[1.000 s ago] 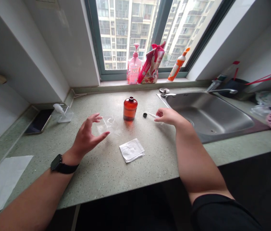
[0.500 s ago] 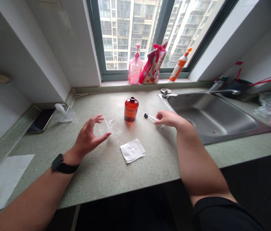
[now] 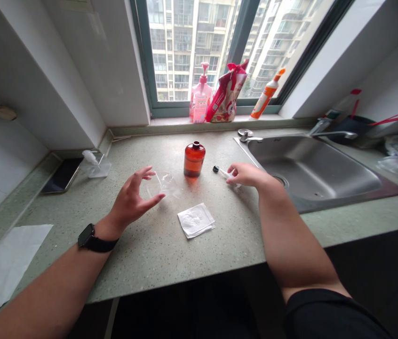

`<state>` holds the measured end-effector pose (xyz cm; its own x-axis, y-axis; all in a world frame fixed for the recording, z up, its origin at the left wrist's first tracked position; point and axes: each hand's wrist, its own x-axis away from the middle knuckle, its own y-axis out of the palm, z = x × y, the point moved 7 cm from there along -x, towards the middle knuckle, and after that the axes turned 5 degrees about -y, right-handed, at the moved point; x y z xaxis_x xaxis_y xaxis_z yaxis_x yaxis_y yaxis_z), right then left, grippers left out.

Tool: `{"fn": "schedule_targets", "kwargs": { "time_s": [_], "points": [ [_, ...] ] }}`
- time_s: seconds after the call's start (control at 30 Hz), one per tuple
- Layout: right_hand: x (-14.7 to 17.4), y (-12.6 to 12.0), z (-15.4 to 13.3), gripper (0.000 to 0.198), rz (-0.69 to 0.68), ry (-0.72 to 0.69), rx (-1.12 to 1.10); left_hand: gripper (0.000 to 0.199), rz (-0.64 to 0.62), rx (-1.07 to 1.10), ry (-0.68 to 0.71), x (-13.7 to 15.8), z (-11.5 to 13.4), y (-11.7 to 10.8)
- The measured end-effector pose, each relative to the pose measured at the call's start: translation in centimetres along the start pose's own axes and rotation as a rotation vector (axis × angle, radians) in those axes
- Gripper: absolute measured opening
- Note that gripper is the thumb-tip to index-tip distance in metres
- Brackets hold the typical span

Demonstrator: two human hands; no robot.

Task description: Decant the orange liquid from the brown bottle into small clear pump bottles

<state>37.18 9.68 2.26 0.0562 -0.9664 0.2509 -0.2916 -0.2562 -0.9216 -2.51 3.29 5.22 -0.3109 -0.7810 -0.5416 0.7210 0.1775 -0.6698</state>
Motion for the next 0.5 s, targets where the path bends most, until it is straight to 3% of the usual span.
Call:
{"fn": "schedule_targets", "kwargs": {
  "time_s": [0.37, 0.5],
  "points": [
    [0.3, -0.5, 0.0, 0.053, 0.072, -0.014, -0.042, 0.082, 0.03, 0.021, -0.013, 0.0, -0.2, -0.1],
    [0.3, -1.3, -0.1, 0.051, 0.198, -0.043, -0.103, 0.085, 0.049, 0.032, -0.036, 0.1, -0.6, -0.1]
  ]
}}
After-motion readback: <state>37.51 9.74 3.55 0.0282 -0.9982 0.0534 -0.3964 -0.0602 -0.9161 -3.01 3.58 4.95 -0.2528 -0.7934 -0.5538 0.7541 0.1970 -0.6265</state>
